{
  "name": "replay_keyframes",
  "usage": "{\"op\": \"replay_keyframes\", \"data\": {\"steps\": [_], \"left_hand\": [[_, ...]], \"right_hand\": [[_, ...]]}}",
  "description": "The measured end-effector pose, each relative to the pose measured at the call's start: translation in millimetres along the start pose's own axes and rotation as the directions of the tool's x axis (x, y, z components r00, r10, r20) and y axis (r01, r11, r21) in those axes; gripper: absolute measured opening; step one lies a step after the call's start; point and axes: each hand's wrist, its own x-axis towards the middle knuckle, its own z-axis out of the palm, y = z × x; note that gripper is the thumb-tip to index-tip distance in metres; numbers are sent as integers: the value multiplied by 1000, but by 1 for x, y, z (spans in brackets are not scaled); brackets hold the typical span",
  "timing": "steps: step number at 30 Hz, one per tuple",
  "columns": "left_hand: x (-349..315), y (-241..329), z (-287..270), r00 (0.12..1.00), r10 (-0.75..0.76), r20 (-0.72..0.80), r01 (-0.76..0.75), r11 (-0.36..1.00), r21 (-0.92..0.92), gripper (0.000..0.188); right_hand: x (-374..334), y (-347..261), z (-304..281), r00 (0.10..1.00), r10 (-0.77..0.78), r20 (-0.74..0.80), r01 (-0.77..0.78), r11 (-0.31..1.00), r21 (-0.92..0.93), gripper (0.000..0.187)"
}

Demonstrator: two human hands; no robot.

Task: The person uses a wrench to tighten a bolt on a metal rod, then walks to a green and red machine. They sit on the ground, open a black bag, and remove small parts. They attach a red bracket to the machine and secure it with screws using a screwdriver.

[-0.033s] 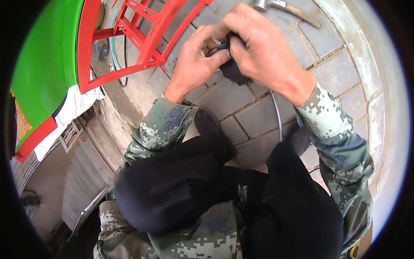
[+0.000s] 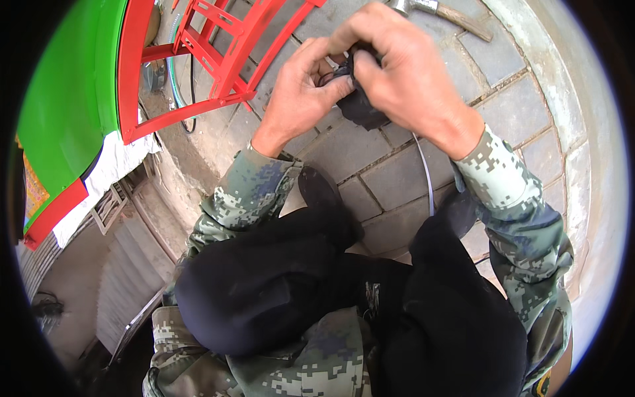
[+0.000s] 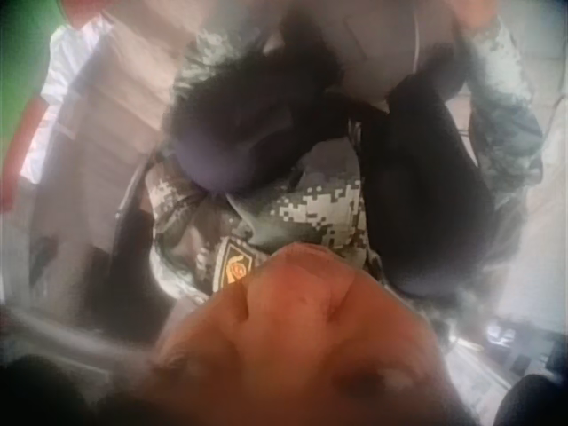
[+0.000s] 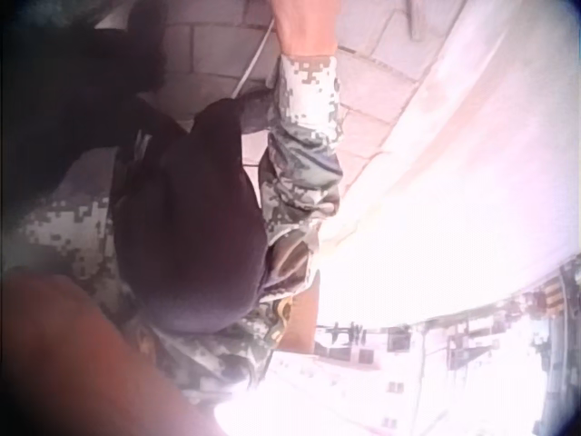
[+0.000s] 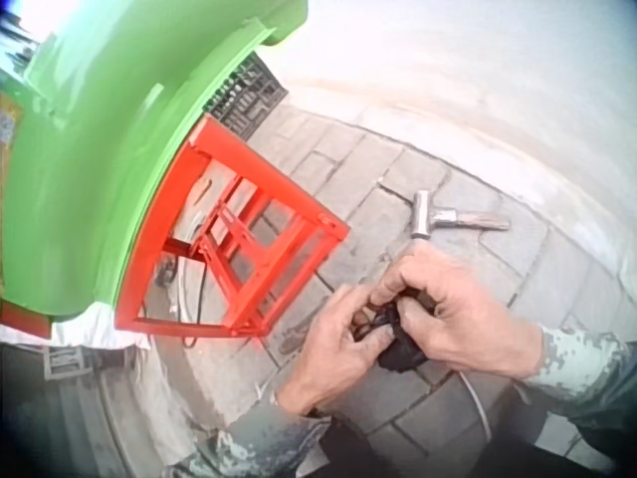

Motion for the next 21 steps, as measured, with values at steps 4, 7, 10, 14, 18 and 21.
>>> {"op": "replay_keyframes", "data": {"steps": [4, 7, 10, 14, 18, 21], "left_hand": [[2, 4, -2, 999, 29, -23, -29, 999, -13, 47], [4, 0, -5, 992, 85, -94, -78, 994, 78, 43], [8, -5, -5, 982, 35, -188, -49, 996, -74, 39], [8, -10, -8, 963, 99, -251, -78, 993, 93, 35], [7, -8, -9, 921, 231, -315, -160, 959, 233, 31], [7, -6, -9, 926, 198, -321, -129, 966, 222, 25]], "right_hand": [[-4, 1, 1, 924, 379, 45, -369, 857, 360, 27], [-4, 5, 6, 966, 253, -53, -253, 967, 6, 46], [-3, 7, 14, 907, 393, -154, -411, 905, -109, 49], [0, 6, 16, 876, 482, -14, -481, 871, -99, 37], [4, 5, 18, 875, 483, -30, -482, 867, -123, 30], [5, 5, 21, 951, 304, -51, -308, 940, -145, 26]]}}
